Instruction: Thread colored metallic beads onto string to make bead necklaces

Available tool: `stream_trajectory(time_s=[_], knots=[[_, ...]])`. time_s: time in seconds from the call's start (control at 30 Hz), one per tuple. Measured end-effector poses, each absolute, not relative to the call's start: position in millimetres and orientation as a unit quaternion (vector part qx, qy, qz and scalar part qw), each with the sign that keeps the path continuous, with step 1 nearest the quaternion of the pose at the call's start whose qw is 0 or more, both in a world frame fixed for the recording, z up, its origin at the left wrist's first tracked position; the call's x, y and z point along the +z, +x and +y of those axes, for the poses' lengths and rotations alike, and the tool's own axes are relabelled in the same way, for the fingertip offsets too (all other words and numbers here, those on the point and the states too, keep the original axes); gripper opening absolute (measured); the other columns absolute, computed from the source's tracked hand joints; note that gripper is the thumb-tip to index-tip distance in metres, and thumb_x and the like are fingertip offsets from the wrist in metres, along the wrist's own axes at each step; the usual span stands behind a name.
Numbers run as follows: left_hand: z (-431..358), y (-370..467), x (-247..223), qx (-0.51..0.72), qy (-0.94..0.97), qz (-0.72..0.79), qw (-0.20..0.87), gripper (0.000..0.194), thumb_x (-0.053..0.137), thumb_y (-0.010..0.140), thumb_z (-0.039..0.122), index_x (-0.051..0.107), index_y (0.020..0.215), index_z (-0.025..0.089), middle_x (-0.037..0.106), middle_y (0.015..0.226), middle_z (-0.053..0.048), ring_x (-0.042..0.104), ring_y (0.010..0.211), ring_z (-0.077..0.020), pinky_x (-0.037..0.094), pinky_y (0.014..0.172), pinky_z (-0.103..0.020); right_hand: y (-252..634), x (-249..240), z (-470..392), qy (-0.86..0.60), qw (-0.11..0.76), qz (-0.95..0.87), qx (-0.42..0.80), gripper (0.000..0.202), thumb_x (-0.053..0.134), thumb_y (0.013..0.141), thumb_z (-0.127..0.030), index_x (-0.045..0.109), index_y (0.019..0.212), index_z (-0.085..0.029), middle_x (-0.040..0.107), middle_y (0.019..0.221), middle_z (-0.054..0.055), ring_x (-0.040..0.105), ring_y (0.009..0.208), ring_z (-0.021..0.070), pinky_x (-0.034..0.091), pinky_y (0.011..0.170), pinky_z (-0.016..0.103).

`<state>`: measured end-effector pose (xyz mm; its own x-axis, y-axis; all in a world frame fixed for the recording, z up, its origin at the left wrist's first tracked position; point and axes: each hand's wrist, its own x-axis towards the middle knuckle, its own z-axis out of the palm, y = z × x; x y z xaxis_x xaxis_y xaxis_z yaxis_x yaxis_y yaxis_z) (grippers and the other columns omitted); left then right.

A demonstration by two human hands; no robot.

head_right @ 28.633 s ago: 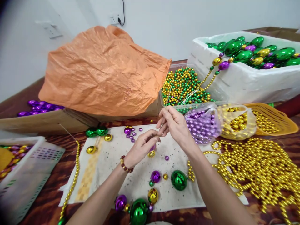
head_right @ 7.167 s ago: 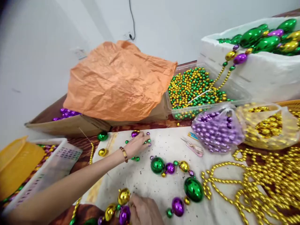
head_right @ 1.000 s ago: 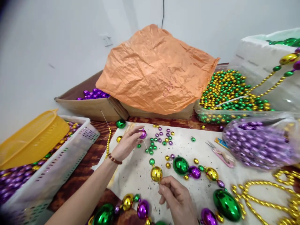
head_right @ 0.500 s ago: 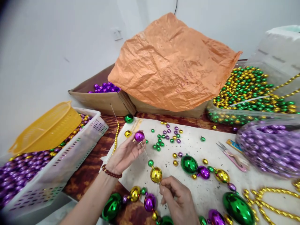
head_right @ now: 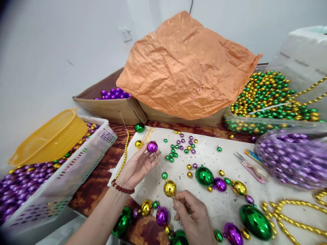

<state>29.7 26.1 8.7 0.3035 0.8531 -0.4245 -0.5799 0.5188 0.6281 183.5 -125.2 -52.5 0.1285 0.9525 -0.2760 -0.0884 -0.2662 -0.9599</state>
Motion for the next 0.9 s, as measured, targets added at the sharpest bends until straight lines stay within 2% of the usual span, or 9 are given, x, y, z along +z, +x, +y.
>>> stream_trajectory(time_s=[0.4, 0.6, 0.7, 0.8, 0.9], knots=[[8, 35, 25, 0.46, 0.287, 0.336, 0.77, 0.021, 0.058, 0.089, 0.023, 0.062, 0.109, 0.019, 0.064, 0.108, -0.006, 0.063, 0.101, -0.0235, 0.046, 0.098, -0.049, 181, -62, -122, -0.565, 0.484, -0.362, 0.562, 0.034, 0.057, 0.086, -0.049, 0.063, 0.081, -0.016, 0.057, 0.06, 0.001, 0.051, 0.055, 0.0127, 0.04, 0.051, 0.021], [-10, 38, 25, 0.443, 0.35, 0.351, 0.747, 0.022, 0.057, 0.09, 0.023, 0.063, 0.11, 0.02, 0.064, 0.105, -0.007, 0.062, 0.097, -0.0202, 0.047, 0.093, -0.039, 179, -63, -115, -0.536, 0.508, -0.339, 0.583, 0.031, 0.058, 0.088, -0.046, 0.063, 0.087, -0.015, 0.059, 0.064, 0.002, 0.053, 0.058, 0.0122, 0.043, 0.053, 0.021], [-16, 35, 21, 0.417, 0.394, 0.385, 0.724, 0.023, 0.061, 0.087, 0.023, 0.064, 0.109, 0.02, 0.063, 0.11, -0.007, 0.059, 0.096, -0.0181, 0.047, 0.088, -0.033, 179, -65, -112, -0.501, 0.528, -0.258, 0.636, 0.034, 0.067, 0.08, -0.048, 0.063, 0.086, -0.015, 0.061, 0.069, 0.004, 0.058, 0.059, 0.0148, 0.046, 0.048, 0.023], [-19, 30, 19, 0.387, 0.433, 0.397, 0.711, 0.024, 0.061, 0.087, 0.024, 0.064, 0.111, 0.021, 0.062, 0.112, -0.007, 0.057, 0.099, -0.0189, 0.046, 0.089, -0.033, 180, -69, -111, -0.477, 0.533, -0.188, 0.673, 0.037, 0.076, 0.071, -0.048, 0.062, 0.08, -0.015, 0.061, 0.069, 0.004, 0.061, 0.057, 0.0161, 0.047, 0.043, 0.023], [-13, 22, 19, 0.339, 0.47, 0.368, 0.727, 0.028, 0.061, 0.087, 0.027, 0.064, 0.114, 0.021, 0.062, 0.115, -0.01, 0.057, 0.104, -0.0212, 0.044, 0.093, -0.035, 184, -74, -111, -0.462, 0.534, -0.184, 0.684, 0.035, 0.076, 0.071, -0.045, 0.061, 0.078, -0.015, 0.062, 0.07, 0.003, 0.059, 0.054, 0.0133, 0.043, 0.039, 0.019]])
